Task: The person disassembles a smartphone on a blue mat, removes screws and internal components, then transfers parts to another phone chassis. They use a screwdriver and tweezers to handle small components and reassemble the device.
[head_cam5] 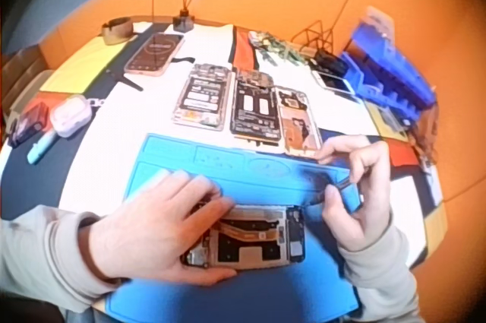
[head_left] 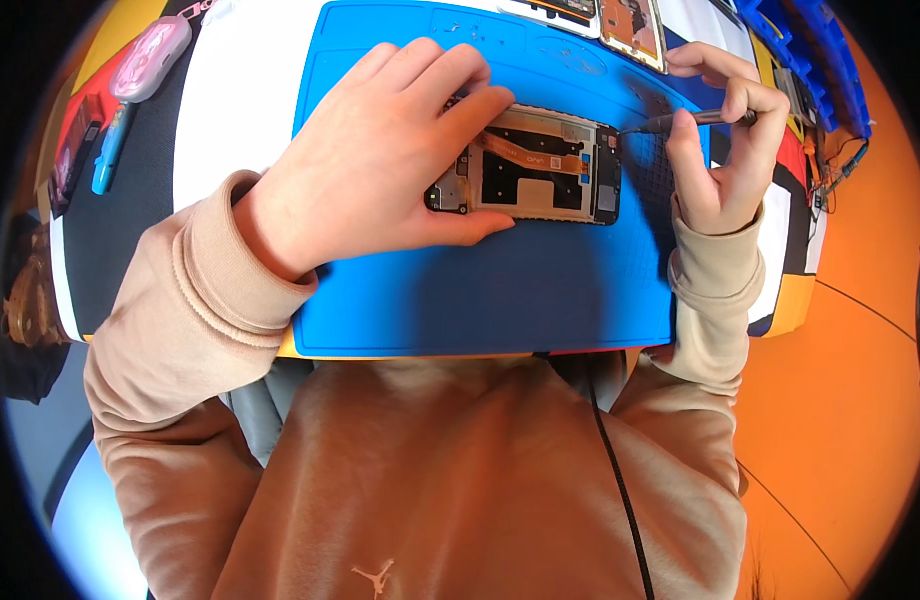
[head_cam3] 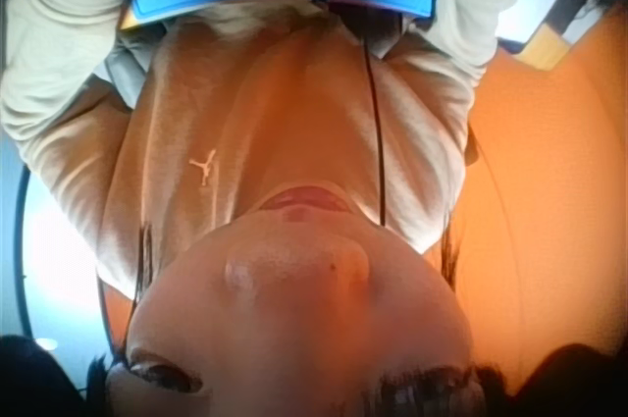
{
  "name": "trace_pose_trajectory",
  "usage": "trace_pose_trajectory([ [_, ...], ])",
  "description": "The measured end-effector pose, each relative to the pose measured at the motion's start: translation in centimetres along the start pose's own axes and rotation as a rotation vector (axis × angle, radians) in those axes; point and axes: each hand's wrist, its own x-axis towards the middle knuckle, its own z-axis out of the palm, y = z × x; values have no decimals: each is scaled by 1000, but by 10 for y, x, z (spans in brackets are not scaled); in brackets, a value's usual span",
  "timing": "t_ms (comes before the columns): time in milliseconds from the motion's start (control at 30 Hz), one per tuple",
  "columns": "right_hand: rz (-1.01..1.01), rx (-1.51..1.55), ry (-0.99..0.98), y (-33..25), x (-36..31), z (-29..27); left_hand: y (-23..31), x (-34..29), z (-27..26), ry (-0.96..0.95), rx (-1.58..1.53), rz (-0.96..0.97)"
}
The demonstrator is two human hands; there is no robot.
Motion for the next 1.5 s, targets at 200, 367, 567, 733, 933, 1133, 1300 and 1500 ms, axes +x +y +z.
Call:
trace_pose_trajectory([
  [200,138,38,89,-2,-7,5,0,0,-1,-7,-6,-4],
  [367,6,35,36,0,-4,1,0,0,0,-3,-1,2],
  [567,126,5,94,-3,-6,6,-1,-1,0,-5,2,4],
  [733,13,86,74,4,-5,4,-1,-1,1,-11,38,9],
  [933,87,-26,112,4,-8,6,-1,-1,1,-5,11,7],
  [1133,195,110,168,6,-10,8,-1,-1,1,-14,36,4],
  [1300,192,85,198,6,-12,10,-1,-1,1,-8,12,4],
  [1500,191,97,195,6,-11,11,-1,-1,1,-4,8,3],
])
